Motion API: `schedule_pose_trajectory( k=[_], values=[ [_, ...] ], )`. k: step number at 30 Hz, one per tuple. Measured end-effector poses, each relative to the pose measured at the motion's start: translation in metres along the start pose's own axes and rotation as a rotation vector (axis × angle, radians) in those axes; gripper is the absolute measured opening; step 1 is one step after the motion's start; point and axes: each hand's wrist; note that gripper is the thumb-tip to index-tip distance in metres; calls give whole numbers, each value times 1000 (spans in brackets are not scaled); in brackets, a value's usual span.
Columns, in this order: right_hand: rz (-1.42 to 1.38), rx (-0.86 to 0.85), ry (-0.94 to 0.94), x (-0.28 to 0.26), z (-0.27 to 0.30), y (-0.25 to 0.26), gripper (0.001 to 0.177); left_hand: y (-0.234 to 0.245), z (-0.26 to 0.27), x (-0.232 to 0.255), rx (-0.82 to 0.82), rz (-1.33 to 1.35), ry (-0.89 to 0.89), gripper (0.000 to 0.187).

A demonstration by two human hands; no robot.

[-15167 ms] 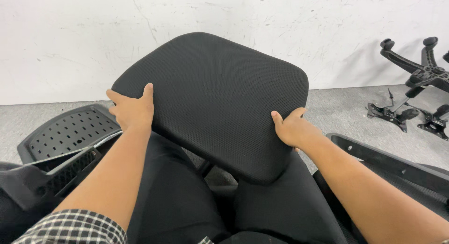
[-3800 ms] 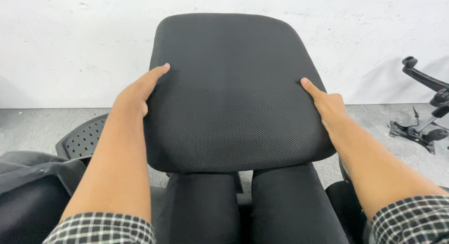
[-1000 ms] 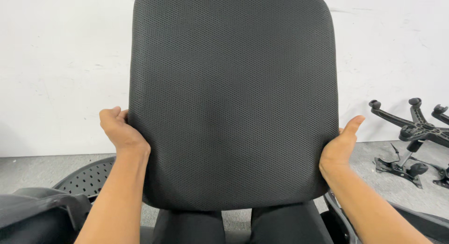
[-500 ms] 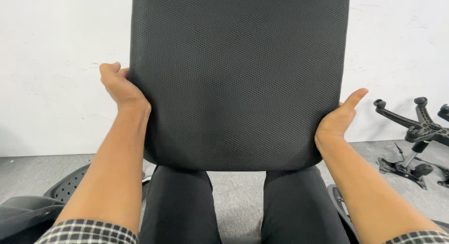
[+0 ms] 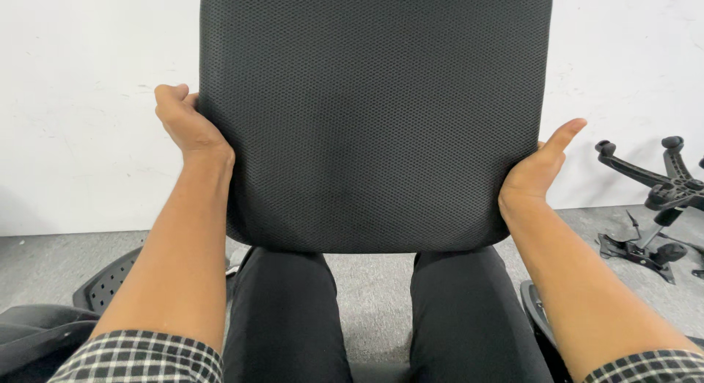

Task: The person flips an office chair seat upside down and attaches a black plastic frame to the underside using a screwdriver and screws. They align the frame, insert screws, and tighten them to secure the frame to the seat.

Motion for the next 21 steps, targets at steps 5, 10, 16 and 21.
schedule_pose_trajectory(
  k=[5, 10, 16, 21],
  values=[
    [-26, 47, -101, -5, 10, 9, 89, 6, 11, 11, -53, -15, -95, 25],
    [-112, -14, 31, -22, 23, 16, 76, 5, 32, 28, -80, -57, -192, 33],
    [287, 96, -23, -42, 41, 34, 84, 20, 67, 39, -51, -87, -318, 35],
    [-17, -67, 151, -47, 50, 48, 80, 31, 78, 42, -34, -75, -398, 38]
  ],
)
Point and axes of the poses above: each hand's wrist, its own z-axis away from the middle knuckle, its own y-axis out of the back of the hand, x = y × z, and after that the axes turned 6 degrees about x, right-handed
